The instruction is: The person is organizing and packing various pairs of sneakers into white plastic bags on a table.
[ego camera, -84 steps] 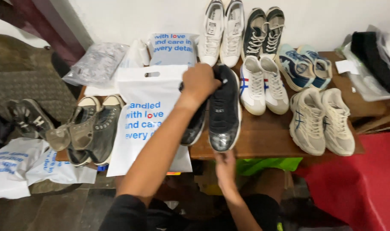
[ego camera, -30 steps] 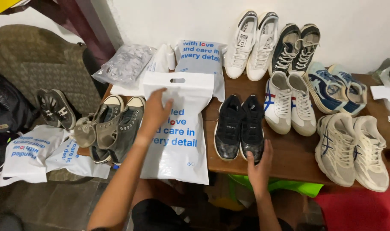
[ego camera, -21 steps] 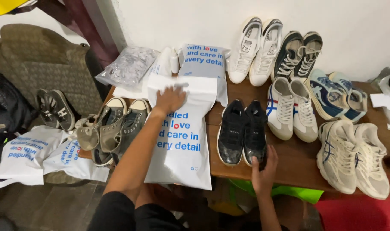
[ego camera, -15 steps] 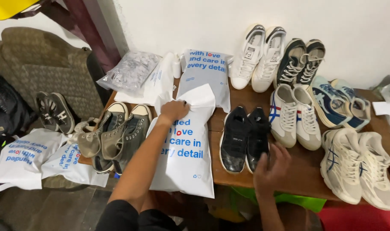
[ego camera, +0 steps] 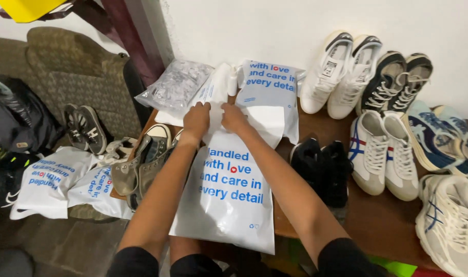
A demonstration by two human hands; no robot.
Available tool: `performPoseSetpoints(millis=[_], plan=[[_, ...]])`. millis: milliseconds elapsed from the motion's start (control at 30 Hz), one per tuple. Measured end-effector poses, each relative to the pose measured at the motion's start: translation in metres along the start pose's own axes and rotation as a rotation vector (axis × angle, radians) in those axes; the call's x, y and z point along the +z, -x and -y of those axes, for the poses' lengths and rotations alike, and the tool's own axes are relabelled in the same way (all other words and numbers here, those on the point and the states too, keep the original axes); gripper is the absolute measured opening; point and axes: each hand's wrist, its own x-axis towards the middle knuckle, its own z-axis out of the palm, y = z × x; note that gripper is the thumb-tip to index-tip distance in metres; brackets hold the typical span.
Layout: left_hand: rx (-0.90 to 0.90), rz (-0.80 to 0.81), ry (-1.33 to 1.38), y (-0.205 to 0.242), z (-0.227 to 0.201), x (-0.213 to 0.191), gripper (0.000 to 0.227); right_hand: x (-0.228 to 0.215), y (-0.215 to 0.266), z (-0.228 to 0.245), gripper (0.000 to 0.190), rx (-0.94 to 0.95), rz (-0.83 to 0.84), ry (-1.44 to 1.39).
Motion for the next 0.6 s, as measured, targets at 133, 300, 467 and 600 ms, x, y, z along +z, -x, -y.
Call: performPoseSetpoints(millis=[133,300,467,600], plan=[[0.136,0.23,-0.122,0.017,0.021,-0.018,0.069,0.001,0.005,0.012,0.034,0.037,0.003,0.259],[0.124,0.33,-0.124,0.032,-0.006,-0.053,0.099,-0.037,0.046,0.063,0.018,0.071,0.12,0.387],[0.15,0.349,-0.193,0.025,-0.006,-0.05,0.103,-0.038,0.058,0.067,0.017,-0.01,0.185,0.454],[0.193,0.322,-0.226,0.045,-0.023,-0.085,0.09,-0.048,0.071,0.076,0.02,0.0,0.238,0.481]])
